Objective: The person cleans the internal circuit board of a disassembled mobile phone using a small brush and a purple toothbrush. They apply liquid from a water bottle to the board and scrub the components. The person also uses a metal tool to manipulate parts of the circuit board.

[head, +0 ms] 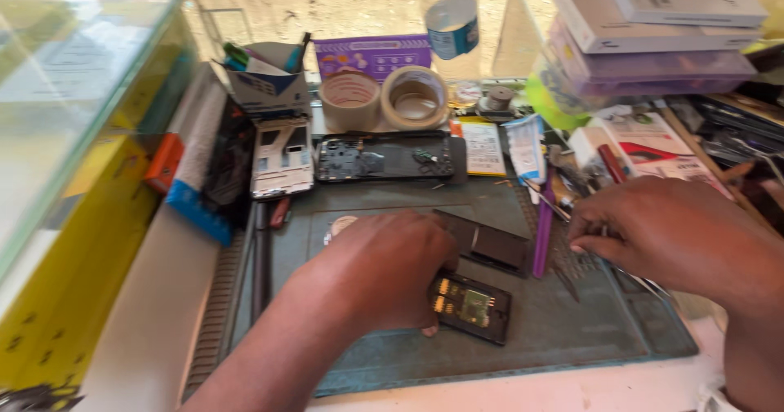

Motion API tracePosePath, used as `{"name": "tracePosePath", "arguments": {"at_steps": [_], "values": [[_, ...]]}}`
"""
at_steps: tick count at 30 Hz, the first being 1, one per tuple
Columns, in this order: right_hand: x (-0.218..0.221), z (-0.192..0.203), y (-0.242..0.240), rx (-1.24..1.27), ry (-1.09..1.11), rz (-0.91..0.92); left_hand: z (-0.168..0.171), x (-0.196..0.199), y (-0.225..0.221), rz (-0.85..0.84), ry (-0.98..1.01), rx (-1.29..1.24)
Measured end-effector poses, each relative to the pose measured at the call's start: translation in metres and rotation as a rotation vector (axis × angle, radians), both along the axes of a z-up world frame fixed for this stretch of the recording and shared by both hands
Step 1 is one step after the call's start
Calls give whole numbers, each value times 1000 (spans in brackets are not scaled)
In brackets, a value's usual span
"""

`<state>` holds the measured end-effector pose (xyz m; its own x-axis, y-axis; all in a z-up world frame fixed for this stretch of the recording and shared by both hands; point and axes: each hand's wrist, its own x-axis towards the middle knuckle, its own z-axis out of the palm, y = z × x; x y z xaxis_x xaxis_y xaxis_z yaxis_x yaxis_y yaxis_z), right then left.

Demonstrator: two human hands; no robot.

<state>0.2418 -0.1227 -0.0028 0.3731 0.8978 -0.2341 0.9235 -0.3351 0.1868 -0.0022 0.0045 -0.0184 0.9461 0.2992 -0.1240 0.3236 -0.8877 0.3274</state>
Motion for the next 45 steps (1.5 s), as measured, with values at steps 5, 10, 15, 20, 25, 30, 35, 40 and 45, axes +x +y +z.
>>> {"name": "tracePosePath", "arguments": {"at_steps": [5,10,15,20,25,30,35,40,45], "values": [[-15,17,2,-163,-125,-95,6,2,-2,19,51,-13],[-2,-7,8,204,30,157,8,3,-4,17,68,18],[4,-21,15,176,106,224,8,3,-5,21,72,22],[9,-16,13,565,205,401,7,2,-4,20,73,12],[5,-9,4,905,232,248,4,2,-2,-1,41,31],[0,-6,-5,1212,452,212,5,1,-1,6,78,15],[24,-5,-11,1113,1344,424,12,0,0,36,107,-13],[31,-38,-1,591,1368,508,14,2,-1,66,164,-33],[31,-41,6,441,1388,385,11,2,0,47,131,-16]]}}
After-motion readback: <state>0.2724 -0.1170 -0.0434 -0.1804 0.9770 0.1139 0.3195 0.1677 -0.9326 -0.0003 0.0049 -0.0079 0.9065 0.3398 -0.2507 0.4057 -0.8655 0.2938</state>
